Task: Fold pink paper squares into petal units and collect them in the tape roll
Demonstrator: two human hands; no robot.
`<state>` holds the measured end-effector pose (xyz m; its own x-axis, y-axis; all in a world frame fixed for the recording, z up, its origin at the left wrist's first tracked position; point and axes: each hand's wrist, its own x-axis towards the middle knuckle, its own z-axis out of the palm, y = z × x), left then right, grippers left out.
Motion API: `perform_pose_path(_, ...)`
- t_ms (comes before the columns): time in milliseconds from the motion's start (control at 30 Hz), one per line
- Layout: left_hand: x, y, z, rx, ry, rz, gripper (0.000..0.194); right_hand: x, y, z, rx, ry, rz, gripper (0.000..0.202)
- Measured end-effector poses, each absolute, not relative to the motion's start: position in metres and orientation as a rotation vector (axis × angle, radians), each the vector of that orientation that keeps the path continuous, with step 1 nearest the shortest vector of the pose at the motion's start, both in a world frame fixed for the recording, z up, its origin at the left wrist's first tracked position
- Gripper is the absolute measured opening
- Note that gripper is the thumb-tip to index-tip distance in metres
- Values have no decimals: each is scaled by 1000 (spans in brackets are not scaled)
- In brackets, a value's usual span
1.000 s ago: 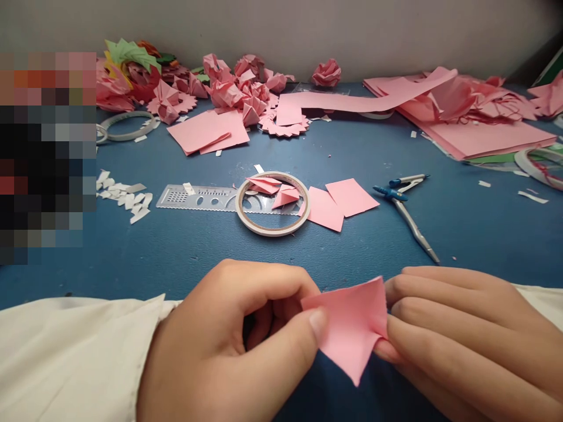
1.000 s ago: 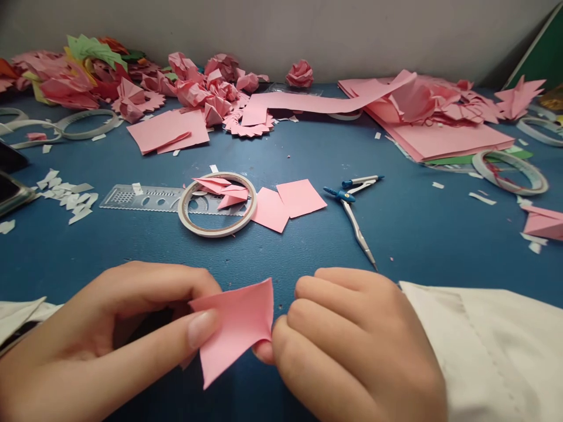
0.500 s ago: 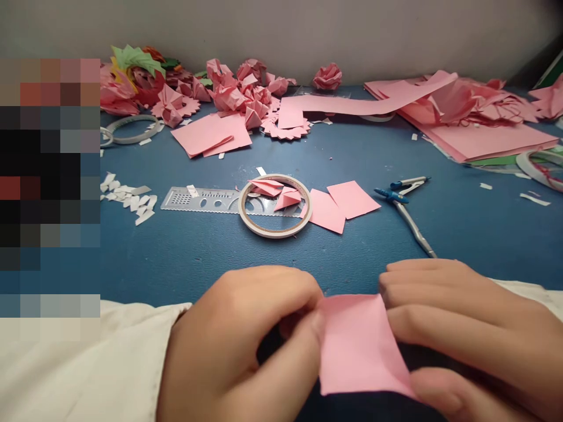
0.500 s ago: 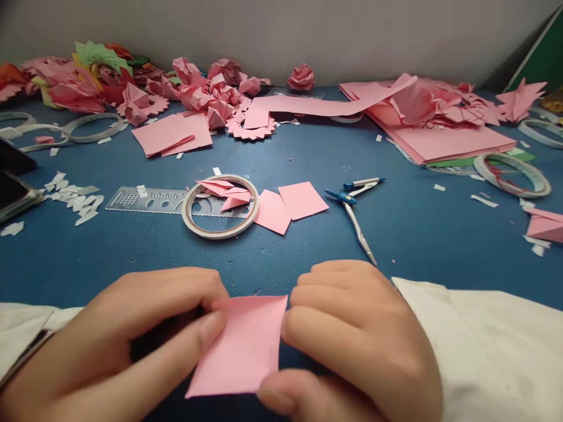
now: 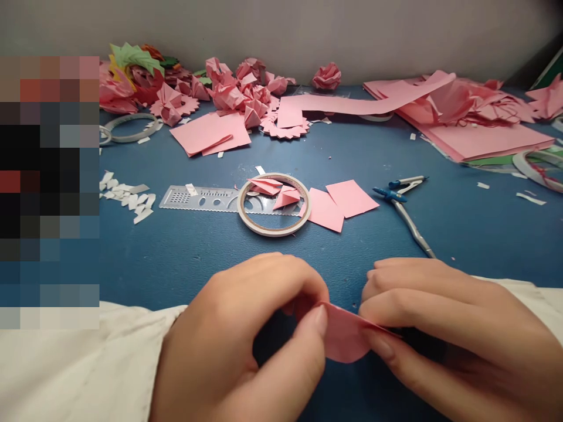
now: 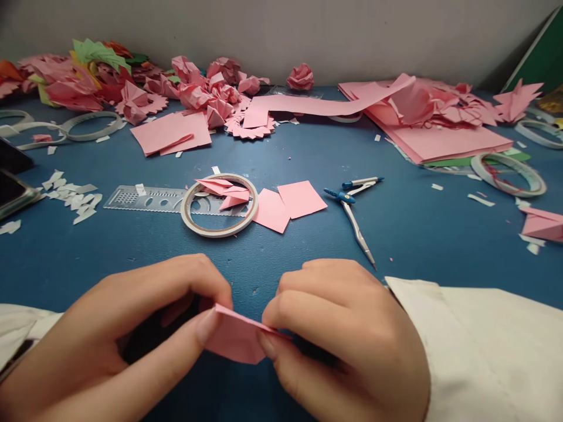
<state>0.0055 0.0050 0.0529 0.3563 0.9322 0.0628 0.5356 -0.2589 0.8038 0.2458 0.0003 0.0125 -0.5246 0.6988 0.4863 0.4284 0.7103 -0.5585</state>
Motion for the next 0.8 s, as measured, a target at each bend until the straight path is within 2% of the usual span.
perform_pose_path(200, 12, -1, 55, 1675, 1315, 632, 34, 248, -3, 13, -961, -2125, 533, 20)
perform_pose_path(333, 10, 3, 59, 1599, 1371, 576, 34, 248, 1, 12, -850, -2282, 485, 26)
perform_pose_path(433, 9, 3, 58, 1532, 1467, 565, 36, 250, 0, 9, -834, -2289, 464, 22)
perform_pose_path(567, 12, -2, 51, 1647, 1517, 610, 29, 248, -3, 6, -928, -2195, 489, 26)
perform_pose_path(633, 15, -4, 49, 1759, 1495, 614, 29, 246, -2, 9, -884, -2195, 600, 18)
perform_pose_path(800, 21, -10, 62, 1745, 1549, 628, 21, 242, 6, 27, -943, -2034, 988, 27)
